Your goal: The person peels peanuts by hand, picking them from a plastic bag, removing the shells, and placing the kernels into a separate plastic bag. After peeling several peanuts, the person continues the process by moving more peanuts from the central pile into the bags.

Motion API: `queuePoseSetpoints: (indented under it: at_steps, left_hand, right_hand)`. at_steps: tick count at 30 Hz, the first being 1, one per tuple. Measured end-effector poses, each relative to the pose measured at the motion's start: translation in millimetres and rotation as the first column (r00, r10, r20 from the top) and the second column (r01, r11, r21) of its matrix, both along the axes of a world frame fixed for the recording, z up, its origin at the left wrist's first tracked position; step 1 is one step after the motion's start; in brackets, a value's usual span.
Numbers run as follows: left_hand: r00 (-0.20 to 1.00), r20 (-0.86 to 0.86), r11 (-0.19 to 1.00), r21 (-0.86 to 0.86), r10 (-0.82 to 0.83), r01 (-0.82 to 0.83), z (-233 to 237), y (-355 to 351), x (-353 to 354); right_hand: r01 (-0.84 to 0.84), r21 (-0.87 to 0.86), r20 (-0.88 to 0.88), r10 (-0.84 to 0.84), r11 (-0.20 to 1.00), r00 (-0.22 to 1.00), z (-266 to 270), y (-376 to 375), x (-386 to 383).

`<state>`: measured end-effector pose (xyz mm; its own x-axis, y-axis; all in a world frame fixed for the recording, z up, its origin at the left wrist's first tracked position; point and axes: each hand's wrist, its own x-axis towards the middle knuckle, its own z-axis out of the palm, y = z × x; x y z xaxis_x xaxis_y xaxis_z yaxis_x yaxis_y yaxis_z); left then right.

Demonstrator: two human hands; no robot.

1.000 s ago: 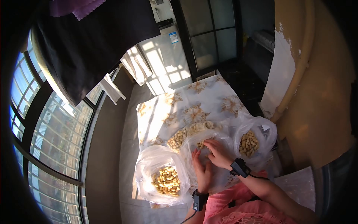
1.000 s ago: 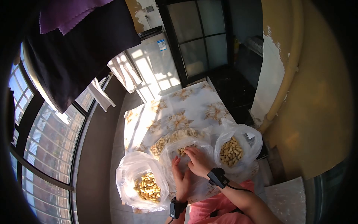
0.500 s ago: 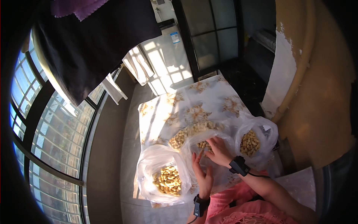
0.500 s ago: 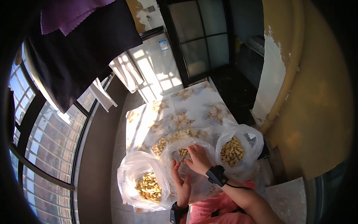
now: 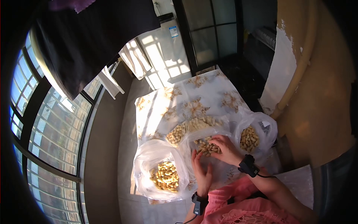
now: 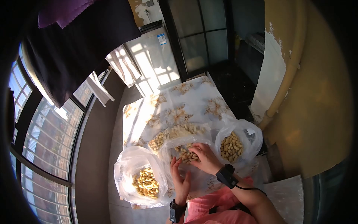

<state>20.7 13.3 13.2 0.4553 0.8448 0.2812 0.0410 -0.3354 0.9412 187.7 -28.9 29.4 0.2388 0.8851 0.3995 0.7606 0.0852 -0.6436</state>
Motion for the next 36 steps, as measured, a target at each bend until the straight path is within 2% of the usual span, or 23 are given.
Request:
queuePoseSetpoints:
  at_steps: [2, 3, 5, 9, 11, 14, 21, 24, 26, 30, 32, 36]
  left_hand:
    - [0.994, -0.111, 0.989, 0.147, 0.021, -0.005, 2.6, 1.8, 0.6]
    - [0.993, -0.113, 0.989, 0.145, 0.021, -0.004, 4.7, 3.9, 2.3]
    - [0.98, -0.191, 0.957, 0.291, 0.055, 0.003, 8.5, 7.7, 6.7]
    - [0.953, -0.29, 0.916, 0.4, 0.089, 0.036, 3.5, 20.8, 14.6]
    - [0.904, -0.383, 0.877, 0.479, 0.189, 0.02, 6.3, 24.7, 18.9]
    - [0.886, -0.431, 0.887, 0.458, 0.171, 0.052, -1.1, 33.1, 21.9]
    - [0.91, -0.407, 0.917, 0.386, 0.075, 0.097, 4.5, 32.5, 22.5]
    - [0.928, -0.372, 0.921, 0.369, 0.021, 0.127, 3.2, 34.6, 20.0]
    - [0.955, -0.298, 0.942, 0.323, 0.01, 0.091, 5.2, 34.1, 18.7]
    - [0.971, -0.238, 0.96, 0.267, -0.022, 0.087, 4.6, 34.6, 17.5]
    - [0.984, -0.17, 0.994, 0.085, -0.057, 0.073, 5.3, 33.8, 17.5]
    - [0.986, -0.13, 0.991, 0.073, -0.103, 0.114, -11.2, 36.5, 19.0]
  right_hand:
    - [0.026, -0.094, -0.107, -0.036, 0.995, 0.994, 7.9, -11.2, 2.2]
    - [0.026, -0.096, -0.109, -0.036, 0.995, 0.993, 7.4, -12.0, 2.7]
    - [0.038, -0.143, -0.064, -0.048, 0.989, 0.997, 6.1, -13.9, 3.9]
    - [0.062, -0.119, 0.011, -0.061, 0.991, 0.998, -0.6, -11.5, 0.3]
    - [0.073, -0.135, 0.03, -0.069, 0.988, 0.997, 1.9, -9.8, -3.2]
    - [0.061, -0.155, 0.015, -0.059, 0.986, 0.998, -1.2, -6.4, -4.0]
    - [0.032, -0.188, -0.014, -0.035, 0.982, 0.999, -1.7, -4.8, -6.7]
    - [0.003, -0.163, -0.023, -0.007, 0.987, 1.0, -4.3, -5.1, -8.7]
    - [-0.013, -0.135, -0.107, -0.001, 0.991, 0.994, -4.4, -5.3, -10.4]
    - [-0.01, -0.074, -0.165, -0.003, 0.997, 0.986, -3.4, -4.3, -12.7]
    - [-0.01, -0.001, -0.26, 0.009, 1.0, 0.966, -2.6, -2.8, -11.7]
    - [-0.006, 0.058, -0.281, 0.022, 0.998, 0.959, 9.7, -2.6, -13.3]
